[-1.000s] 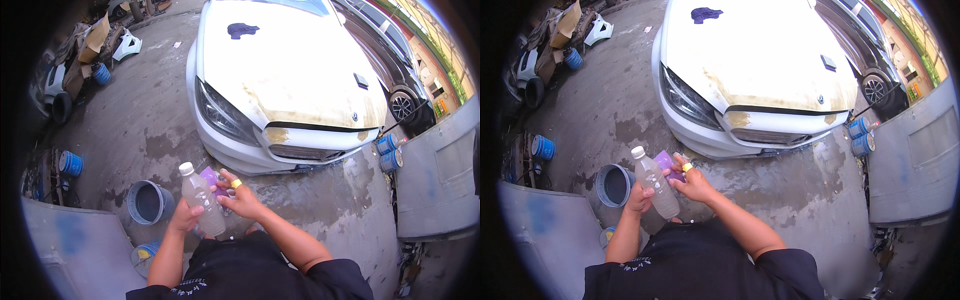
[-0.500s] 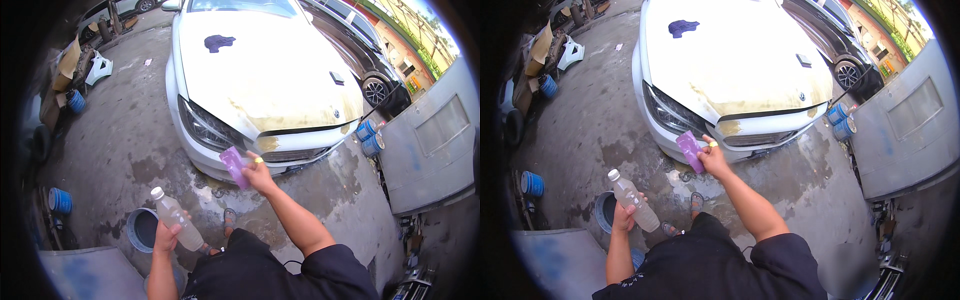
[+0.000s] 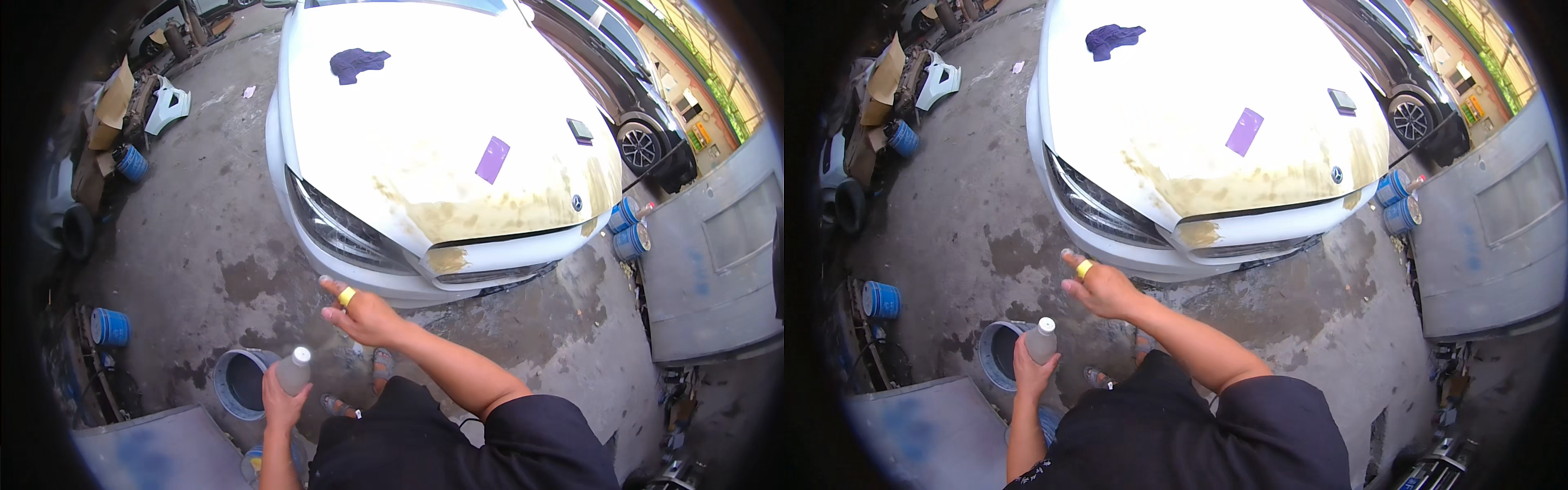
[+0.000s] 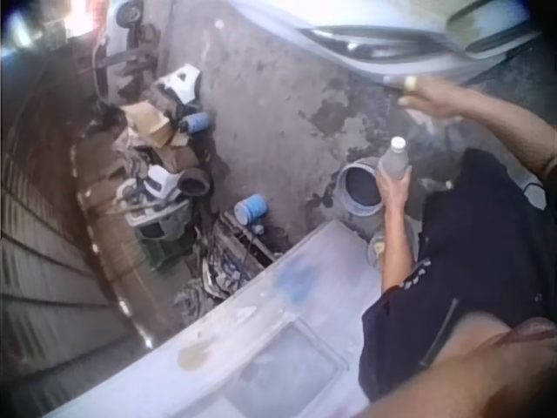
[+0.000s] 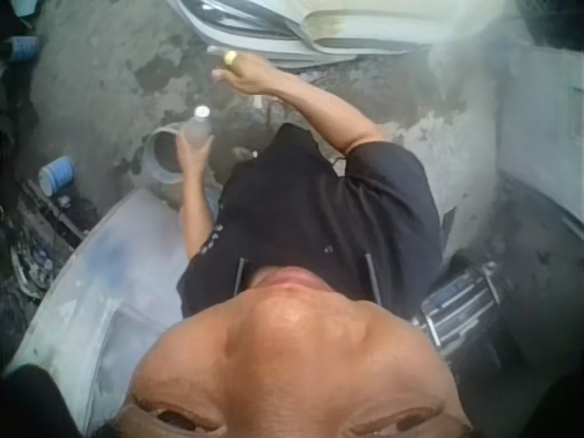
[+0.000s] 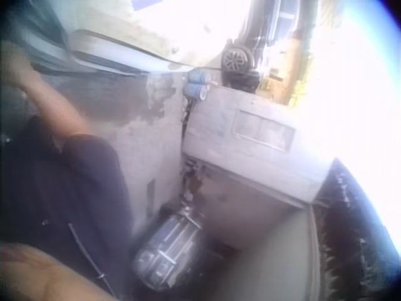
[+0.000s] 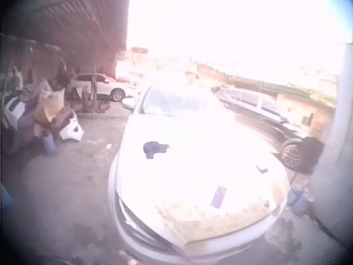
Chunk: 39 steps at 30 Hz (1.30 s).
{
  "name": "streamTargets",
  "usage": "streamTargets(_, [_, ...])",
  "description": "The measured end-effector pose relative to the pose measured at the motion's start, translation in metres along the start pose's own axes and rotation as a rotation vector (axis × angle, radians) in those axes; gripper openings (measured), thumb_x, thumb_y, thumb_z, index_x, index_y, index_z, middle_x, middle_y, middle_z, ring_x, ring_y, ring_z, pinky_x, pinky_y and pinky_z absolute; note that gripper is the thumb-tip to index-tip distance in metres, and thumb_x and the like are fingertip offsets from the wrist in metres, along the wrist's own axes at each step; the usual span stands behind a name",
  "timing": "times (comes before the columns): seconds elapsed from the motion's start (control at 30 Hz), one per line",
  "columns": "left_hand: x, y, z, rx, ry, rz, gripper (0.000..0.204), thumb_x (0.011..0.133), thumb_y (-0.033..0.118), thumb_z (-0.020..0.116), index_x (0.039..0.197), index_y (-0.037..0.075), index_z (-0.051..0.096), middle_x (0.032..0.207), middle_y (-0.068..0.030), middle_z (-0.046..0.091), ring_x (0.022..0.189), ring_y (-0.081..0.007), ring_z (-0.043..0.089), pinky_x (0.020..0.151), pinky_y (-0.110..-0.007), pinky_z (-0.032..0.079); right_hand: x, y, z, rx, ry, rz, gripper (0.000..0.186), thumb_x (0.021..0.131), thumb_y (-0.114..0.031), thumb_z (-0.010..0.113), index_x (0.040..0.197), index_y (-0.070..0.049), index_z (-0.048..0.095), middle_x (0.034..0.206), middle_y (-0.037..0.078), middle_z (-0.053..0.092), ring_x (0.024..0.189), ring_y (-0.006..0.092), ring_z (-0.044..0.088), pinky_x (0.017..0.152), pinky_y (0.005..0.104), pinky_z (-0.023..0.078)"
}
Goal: The person pours liquid from a plastic bottle onto the hood of a white car and uses a sanding block to rub the surface. The person repeatedly wets the hood and sands different areas, moving the sanding block across the hood's surface.
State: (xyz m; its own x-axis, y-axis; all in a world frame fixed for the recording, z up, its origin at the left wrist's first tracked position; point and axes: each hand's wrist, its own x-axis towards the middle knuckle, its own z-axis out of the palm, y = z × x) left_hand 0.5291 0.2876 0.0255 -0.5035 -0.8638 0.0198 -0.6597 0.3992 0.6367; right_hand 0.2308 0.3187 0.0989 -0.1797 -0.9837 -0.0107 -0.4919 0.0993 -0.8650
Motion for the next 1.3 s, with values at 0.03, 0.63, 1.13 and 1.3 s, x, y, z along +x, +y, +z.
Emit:
streamTargets(0.03, [0.003, 0.002, 0.009, 0.074, 0.001, 0.087, 0.080, 0.063, 0.017, 0.087, 0.129, 0.001, 0.045, 0.118, -0.0196, 0.057, 0.110, -0.0383, 0.056, 0.096, -0.045, 0.045, -0.009, 0.000, 0.029, -0.086, -0.045, -0.135, 0.060, 0.096, -0.038, 0.056, 0.143, -0.004, 0.043, 0.106, 0.025, 0.065, 0.090, 0.0445, 0.064, 0.079, 0.0497, 0.051])
streamTargets(0.63, [0.015, -0.058, -0.030, -0.313, -0.169, -0.210, 0.076, 0.066, 0.024, 0.087, 0.127, 0.004, 0.047, 0.115, -0.0202, 0.061, 0.110, -0.0405, 0.059, 0.091, -0.047, 0.048, 0.029, -0.062, 0.185, -0.414, 0.076, -0.203, 0.062, 0.091, -0.025, 0.061, 0.147, -0.011, 0.038, 0.083, 0.015, 0.058, 0.063, 0.0385, 0.062, 0.056, 0.0468, 0.051])
streamTargets(1.13, [-0.006, -0.309, -0.083, -0.528, -0.629, -0.361, 0.079, 0.068, 0.017, 0.084, 0.135, 0.007, 0.044, 0.128, -0.0115, 0.053, 0.123, -0.0251, 0.050, 0.106, -0.038, 0.040, 0.052, -0.091, 0.293, -0.327, -0.284, -0.510, 0.057, 0.077, 0.004, 0.070, 0.130, -0.010, 0.057, 0.105, 0.014, 0.061, 0.095, 0.0347, 0.062, 0.080, 0.0423, 0.052])
streamTargets(1.3, [-0.047, -0.439, 0.011, -0.791, -0.069, -0.930, 0.084, 0.072, 0.013, 0.083, 0.139, 0.005, 0.035, 0.127, -0.0104, 0.054, 0.118, -0.0227, 0.054, 0.103, -0.038, 0.042, 0.029, 0.036, 0.347, -0.220, -0.395, 0.048, 0.050, 0.085, -0.009, 0.070, 0.133, -0.007, 0.055, 0.105, 0.018, 0.062, 0.094, 0.0376, 0.063, 0.080, 0.0430, 0.053])
